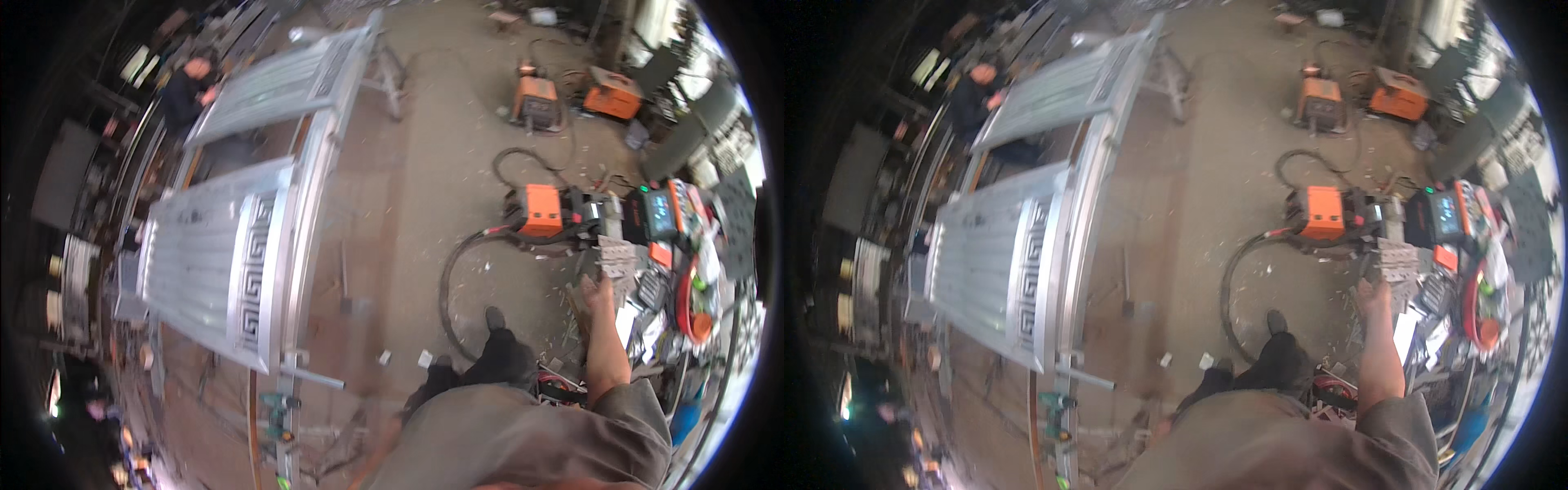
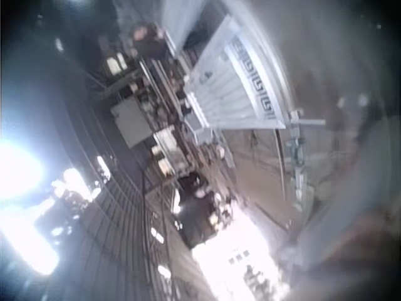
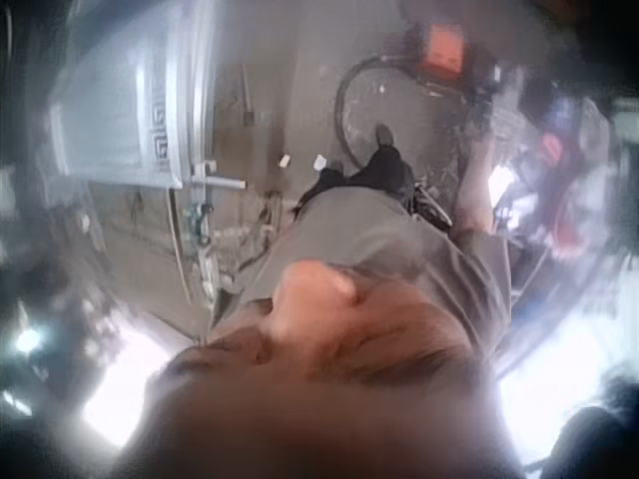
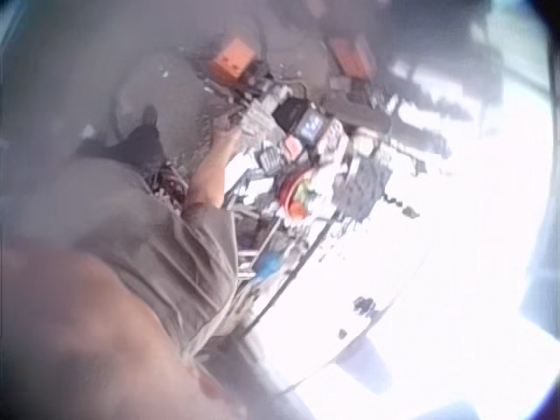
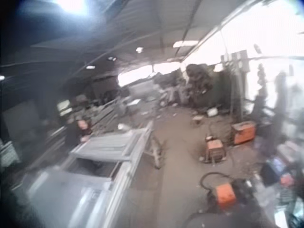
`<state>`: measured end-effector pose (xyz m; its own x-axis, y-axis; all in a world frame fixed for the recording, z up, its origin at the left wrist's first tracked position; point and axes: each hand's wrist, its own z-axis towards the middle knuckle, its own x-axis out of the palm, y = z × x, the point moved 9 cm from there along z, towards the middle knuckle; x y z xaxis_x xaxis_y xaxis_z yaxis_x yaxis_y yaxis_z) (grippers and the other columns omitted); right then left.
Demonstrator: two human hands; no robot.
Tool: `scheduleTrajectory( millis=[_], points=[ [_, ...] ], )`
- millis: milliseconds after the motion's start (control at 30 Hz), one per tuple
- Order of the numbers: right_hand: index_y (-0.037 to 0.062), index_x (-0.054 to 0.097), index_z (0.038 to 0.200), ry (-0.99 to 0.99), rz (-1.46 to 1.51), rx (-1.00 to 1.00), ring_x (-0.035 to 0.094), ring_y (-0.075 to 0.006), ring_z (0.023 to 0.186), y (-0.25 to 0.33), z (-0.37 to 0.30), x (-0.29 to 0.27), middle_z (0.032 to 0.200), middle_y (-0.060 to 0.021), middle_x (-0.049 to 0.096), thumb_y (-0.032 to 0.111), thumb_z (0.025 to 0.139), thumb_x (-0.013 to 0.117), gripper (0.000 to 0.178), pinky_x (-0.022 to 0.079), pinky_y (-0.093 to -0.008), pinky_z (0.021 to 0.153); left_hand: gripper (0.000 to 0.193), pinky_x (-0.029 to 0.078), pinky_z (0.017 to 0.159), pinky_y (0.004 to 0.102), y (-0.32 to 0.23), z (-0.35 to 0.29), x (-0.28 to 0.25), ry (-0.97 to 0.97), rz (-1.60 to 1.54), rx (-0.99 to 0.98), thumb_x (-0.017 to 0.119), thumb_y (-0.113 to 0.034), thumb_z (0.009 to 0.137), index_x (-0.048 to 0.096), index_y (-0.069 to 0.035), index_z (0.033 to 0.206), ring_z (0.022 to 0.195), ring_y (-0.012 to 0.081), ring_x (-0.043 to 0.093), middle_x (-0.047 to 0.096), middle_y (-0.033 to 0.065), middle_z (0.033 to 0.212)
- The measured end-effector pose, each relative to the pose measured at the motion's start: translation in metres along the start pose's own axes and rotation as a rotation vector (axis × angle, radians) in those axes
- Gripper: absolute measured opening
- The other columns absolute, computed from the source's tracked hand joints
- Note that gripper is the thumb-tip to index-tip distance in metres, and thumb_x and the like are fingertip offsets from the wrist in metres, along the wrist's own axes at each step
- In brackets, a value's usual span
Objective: The person aligns a metal hinge onto a large metal frame and uses a cordless drill to fasten it with screws. They handle the hinge, frame, and drill throughout the process.
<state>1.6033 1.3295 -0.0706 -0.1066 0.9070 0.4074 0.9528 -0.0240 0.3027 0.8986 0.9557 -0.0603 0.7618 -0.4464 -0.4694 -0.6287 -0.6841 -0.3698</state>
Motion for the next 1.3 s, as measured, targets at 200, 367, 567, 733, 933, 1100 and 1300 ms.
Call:
scheduleTrajectory(
  millis=[200, 367, 567, 733, 933, 1100, 1300],
  points=[
    [0.0069, 0.055, 0.135, -0.197, -0.011, -0.015, 0.066, -0.036, 0.111, 0.048, 0.092, -0.033, 0.121, -0.0199, 0.065, 0.036, 0.106, 0.049, 0.042, 0.059, -0.0429, 0.093, 0.036, 0.052, 0.099, 0.0446, -0.069, -0.011, 0.06, -0.042, -0.142, -0.057, 0.056, -0.03, 0.099, 0.071, -0.008, 0.123, 0.117, 0.0373, 0.066, 0.07, 0.0208, 0.124],
    [0.0044, 0.061, 0.131, 0.026, -0.324, -0.121, 0.067, -0.0321, 0.11, 0.065, 0.099, -0.018, 0.127, -0.0156, 0.066, 0.036, 0.104, 0.048, 0.043, 0.06, -0.0409, 0.087, 0.035, 0.052, 0.097, 0.0461, -0.067, -0.027, 0.099, -0.129, -0.297, -0.291, 0.055, -0.03, 0.1, 0.071, -0.007, 0.122, 0.115, 0.0397, 0.066, 0.07, 0.0217, 0.121],
    [0.0086, 0.067, 0.101, -0.115, -1.033, -0.786, 0.059, -0.02, 0.073, 0.117, -0.027, 0.05, 0.089, -0.0033, 0.064, 0.036, 0.095, 0.058, 0.03, 0.048, -0.036, 0.067, 0.04, 0.051, 0.097, 0.0474, -0.046, -0.053, 0.125, -0.213, -0.391, -0.457, 0.054, -0.029, 0.099, 0.068, -0.005, 0.127, 0.112, 0.0407, 0.067, 0.07, 0.0232, 0.12],
    [0.0011, 0.068, 0.096, -0.057, -1.209, -0.792, 0.054, -0.0187, 0.071, 0.047, -0.107, 0.114, 0.087, -0.0034, 0.06, 0.027, 0.094, 0.058, 0.028, 0.046, -0.0375, 0.064, 0.042, 0.055, 0.085, 0.0417, -0.034, -0.08, 0.08, -0.538, -0.907, -0.511, 0.06, -0.025, 0.096, 0.066, -0.004, 0.132, 0.093, 0.0313, 0.069, 0.073, 0.0183, 0.106],
    [0.0087, 0.064, 0.085, 0.523, -1.283, -0.758, 0.048, -0.0124, 0.058, -0.163, -0.246, 0.145, 0.071, -0.0003, 0.056, 0.026, 0.095, 0.059, 0.02, 0.039, -0.027, 0.056, 0.055, 0.048, 0.105, 0.0366, -0.067, -0.117, -0.039, -0.436, -1.2, -0.146, 0.068, -0.031, 0.099, 0.056, 0.002, 0.142, 0.122, 0.027, 0.063, 0.067, 0.0198, 0.13],
    [0.0114, 0.057, 0.076, 0.921, -1.645, -0.387, 0.041, -0.0103, 0.058, -0.361, -0.424, 0.103, 0.069, 0.0035, 0.045, 0.023, 0.091, 0.059, 0.019, 0.03, -0.0276, 0.055, 0.054, 0.049, 0.103, 0.0374, -0.051, -0.156, -0.124, -0.423, -1.427, 0.192, 0.064, -0.029, 0.104, 0.05, -0.002, 0.149, 0.121, 0.024, 0.062, 0.064, 0.0162, 0.135],
    [0.0005, 0.065, 0.08, 1.476, -2.054, 0.095, 0.049, -0.009, 0.068, -0.529, -0.587, 0.015, 0.07, 0.0015, 0.053, 0.013, 0.089, 0.073, 0.018, 0.038, -0.0284, 0.061, 0.058, 0.049, 0.102, 0.0401, -0.002, -0.222, -0.152, -0.336, -2.185, 0.432, 0.063, -0.022, 0.103, 0.039, 0.003, 0.15, 0.124, 0.0264, 0.059, 0.059, 0.0156, 0.138]
  ],
)
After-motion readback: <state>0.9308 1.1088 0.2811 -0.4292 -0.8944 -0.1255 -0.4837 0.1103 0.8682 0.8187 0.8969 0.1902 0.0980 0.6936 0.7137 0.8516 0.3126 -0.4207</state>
